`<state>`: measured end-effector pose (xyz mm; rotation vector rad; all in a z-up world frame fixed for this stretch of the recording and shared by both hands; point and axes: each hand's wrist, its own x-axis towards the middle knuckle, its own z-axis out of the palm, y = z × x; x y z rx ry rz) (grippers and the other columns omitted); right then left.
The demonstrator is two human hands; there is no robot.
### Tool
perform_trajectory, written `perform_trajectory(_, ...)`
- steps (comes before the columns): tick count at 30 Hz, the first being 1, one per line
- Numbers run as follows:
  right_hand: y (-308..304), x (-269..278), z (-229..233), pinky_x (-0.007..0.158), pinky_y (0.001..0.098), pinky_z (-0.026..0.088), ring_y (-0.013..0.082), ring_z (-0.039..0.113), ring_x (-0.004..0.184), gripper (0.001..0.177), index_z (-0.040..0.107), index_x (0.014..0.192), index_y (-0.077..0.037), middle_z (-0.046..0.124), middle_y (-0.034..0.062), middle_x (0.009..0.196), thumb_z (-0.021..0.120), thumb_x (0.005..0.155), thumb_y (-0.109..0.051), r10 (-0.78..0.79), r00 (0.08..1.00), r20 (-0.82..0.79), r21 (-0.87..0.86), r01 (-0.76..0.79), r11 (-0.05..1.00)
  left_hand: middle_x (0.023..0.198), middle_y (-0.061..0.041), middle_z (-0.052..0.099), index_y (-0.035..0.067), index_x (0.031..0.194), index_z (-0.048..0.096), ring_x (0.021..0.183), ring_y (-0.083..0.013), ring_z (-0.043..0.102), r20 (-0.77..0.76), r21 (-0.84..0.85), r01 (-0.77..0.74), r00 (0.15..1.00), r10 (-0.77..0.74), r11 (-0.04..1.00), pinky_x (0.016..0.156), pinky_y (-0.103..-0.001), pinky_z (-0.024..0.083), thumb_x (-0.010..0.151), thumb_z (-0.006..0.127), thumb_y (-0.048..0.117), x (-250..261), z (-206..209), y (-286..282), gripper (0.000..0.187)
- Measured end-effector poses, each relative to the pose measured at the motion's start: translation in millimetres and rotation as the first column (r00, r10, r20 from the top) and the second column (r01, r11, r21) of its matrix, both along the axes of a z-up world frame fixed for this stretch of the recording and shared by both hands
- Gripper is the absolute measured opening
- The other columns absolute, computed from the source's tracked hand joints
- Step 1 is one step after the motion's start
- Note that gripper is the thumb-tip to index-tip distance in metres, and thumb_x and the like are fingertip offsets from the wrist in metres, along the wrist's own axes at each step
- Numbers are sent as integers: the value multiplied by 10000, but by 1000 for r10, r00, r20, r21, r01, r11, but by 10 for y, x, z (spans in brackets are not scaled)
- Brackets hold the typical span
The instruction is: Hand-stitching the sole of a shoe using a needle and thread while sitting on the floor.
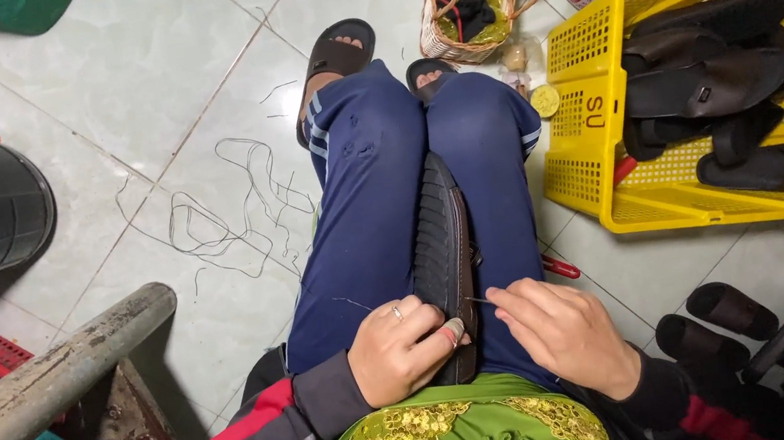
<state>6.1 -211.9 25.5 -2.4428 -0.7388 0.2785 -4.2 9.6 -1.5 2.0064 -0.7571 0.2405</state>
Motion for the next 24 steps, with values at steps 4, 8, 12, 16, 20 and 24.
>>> perform_trajectory(4, -14, 46, 13, 513, 289, 441, 163, 546, 544, 233, 651, 996, -31, 603, 18, 836, 642, 766, -64, 50, 999, -20, -30, -50, 998, 767, -51, 502, 26, 842, 634, 623, -185, 450, 15, -6, 9, 1000, -9, 1000, 547, -287, 395, 834, 702, 72, 14, -9, -2, 83)
perform_trajectory(8, -45, 71, -6, 516, 301, 452, 183, 548, 533, 222, 651, 985, -48, 596, 18, 830, 634, 765, -75, 81, 995, -50, -26, -83, 996, 772, -51, 509, 26, 846, 635, 626, -183, 451, 13, -8, 8, 1000, -8, 1000, 548, -283, 387, 832, 706, 73, 7, -17, -12, 87)
perform_trajectory(12, -249, -12, -29, 465, 223, 409, 105, 520, 522, 171, 664, 915, -2, 659, 32, 775, 595, 763, 35, 84, 844, -530, 356, 132, 925, 786, -61, 516, 11, 868, 642, 641, -193, 460, 20, -23, 27, 999, -26, 999, 558, -290, 394, 844, 696, 77, 28, -28, 18, 88)
perform_trajectory(16, -681, -124, 63, 445, 277, 331, 134, 388, 532, 213, 577, 1188, -81, 549, 83, 768, 541, 1006, -185, 376, 707, -599, 735, 672, -93, 790, -66, 489, 10, 1033, 604, 648, -211, 462, -93, 42, 14, 996, -10, 999, 579, -308, 411, 876, 657, 205, -11, 5, 101, 256)
perform_trajectory(20, -521, -139, -97, 582, 213, 457, 84, 506, 573, 314, 584, 1051, 70, 645, 176, 1147, 421, 923, -166, -182, 831, -525, 595, 511, 620, 850, -106, 475, 15, 987, 579, 659, -262, 504, -325, 371, -84, 921, 214, 925, 564, -341, 450, 870, 620, 369, -42, -126, 123, 375)
perform_trajectory(24, -54, -6, -68, 459, 158, 465, 63, 612, 645, 673, 454, 1323, -41, 659, 79, 1179, 742, 719, -116, -62, 908, -414, 275, 190, 942, 747, -69, 488, 51, 726, 658, 606, -254, 528, -547, 162, 17, 834, 75, 987, 542, -346, 444, 904, 577, 228, 19, -20, 175, 263)
